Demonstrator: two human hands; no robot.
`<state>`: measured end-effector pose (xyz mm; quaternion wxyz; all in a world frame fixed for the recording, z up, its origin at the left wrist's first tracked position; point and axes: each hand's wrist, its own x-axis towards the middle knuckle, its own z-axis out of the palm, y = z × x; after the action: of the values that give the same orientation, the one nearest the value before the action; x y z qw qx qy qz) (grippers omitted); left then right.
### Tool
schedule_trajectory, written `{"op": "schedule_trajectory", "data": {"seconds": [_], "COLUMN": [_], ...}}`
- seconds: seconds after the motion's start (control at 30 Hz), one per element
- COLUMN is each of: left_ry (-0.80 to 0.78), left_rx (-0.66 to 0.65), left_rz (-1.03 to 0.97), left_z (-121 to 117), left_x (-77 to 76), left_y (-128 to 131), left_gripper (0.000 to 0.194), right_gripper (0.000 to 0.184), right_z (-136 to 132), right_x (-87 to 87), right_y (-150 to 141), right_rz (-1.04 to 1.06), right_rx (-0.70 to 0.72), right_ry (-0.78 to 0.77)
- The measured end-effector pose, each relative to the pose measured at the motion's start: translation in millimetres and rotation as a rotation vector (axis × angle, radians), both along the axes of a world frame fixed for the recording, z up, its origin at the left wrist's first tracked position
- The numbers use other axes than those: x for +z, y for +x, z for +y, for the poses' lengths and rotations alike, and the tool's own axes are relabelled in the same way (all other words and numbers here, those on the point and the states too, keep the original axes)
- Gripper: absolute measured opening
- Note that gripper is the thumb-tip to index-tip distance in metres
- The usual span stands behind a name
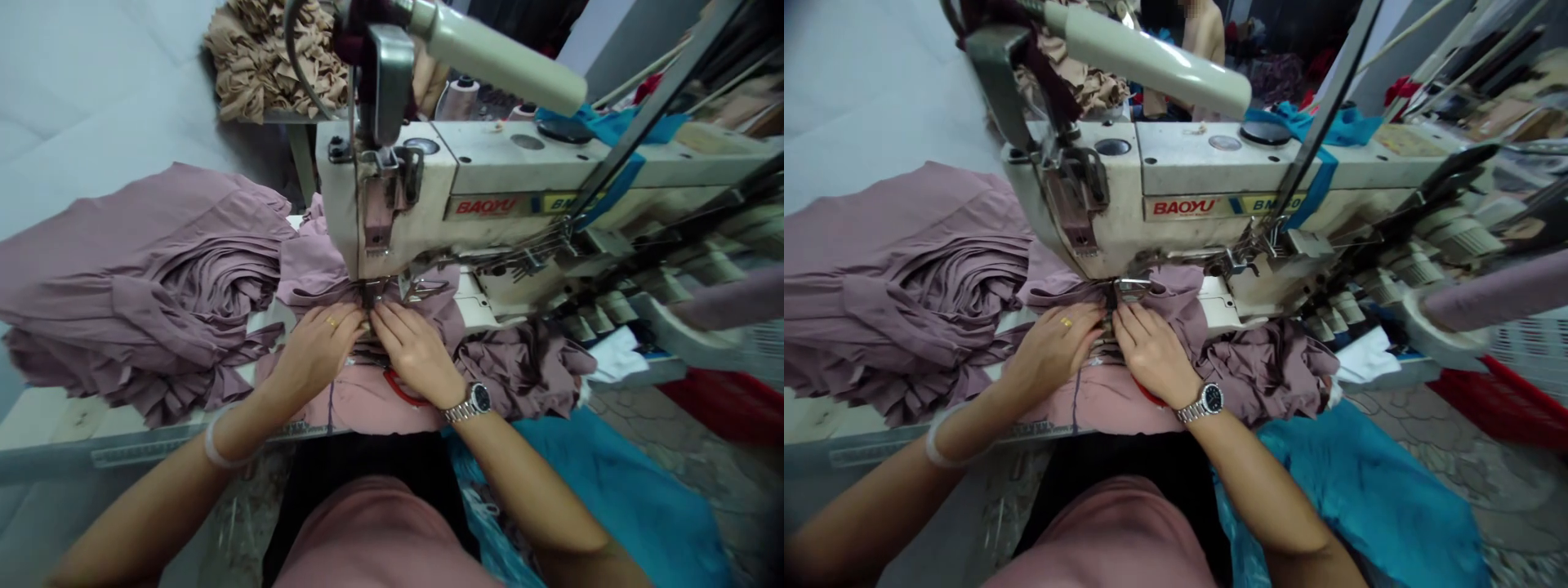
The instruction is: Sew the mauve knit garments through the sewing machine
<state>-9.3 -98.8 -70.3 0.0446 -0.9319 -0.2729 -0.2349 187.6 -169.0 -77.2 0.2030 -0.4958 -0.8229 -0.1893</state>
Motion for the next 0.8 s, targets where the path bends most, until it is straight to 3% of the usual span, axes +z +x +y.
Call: {"op": "schedule_trajectory", "data": {"seconds": [0.07, 0.13, 0.23, 0.33, 0.43, 0.53, 0.63, 0.7, 0.8], "left_ry": [-0.048, -0.137, -0.485, -0.861, -1.066, -1.147, -1.133, -1.144, -1.161], "left_rx": [0.117, 0.294, 0.435, 0.483, 0.546, 0.573, 0.586, 0.544, 0.440], "left_rz": [-0.186, -0.404, -0.537, -0.495, -0.557, -0.615, -0.694, -0.749, -0.705], "left_z": [1, 2, 2, 0, -5, -7, -9, -12, -22], "left_x": [-7.2, -17.8, -30.0, -28.0, -18.6, -15.4, -19.1, -20.6, -16.9], "left_y": [-10, -23, -45, -67, -86, -98, -101, -101, -103], "left_gripper": [0.023, 0.035, 0.040, 0.039, 0.045, 0.050, 0.053, 0.057, 0.054], "right_gripper": [0.034, 0.036, 0.022, 0.019, 0.013, 0.012, 0.021, 0.026, 0.027], "right_z": [-12, -24, -38, -52, -67, -76, -74, -68, -60], "right_x": [-11.5, -24.2, -36.0, -33.9, -27.1, -26.8, -33.7, -40.8, -53.1], "right_y": [6, 14, 27, 41, 55, 61, 56, 50, 42], "right_rz": [0.084, 0.175, 0.263, 0.532, 0.841, 0.994, 1.054, 0.941, 0.717], "right_rx": [-0.094, -0.292, -0.466, -0.384, -0.272, -0.238, -0.377, -0.486, -0.542], "right_ry": [0.101, 0.208, 0.155, -0.010, -0.145, -0.243, -0.207, -0.170, -0.148]}}
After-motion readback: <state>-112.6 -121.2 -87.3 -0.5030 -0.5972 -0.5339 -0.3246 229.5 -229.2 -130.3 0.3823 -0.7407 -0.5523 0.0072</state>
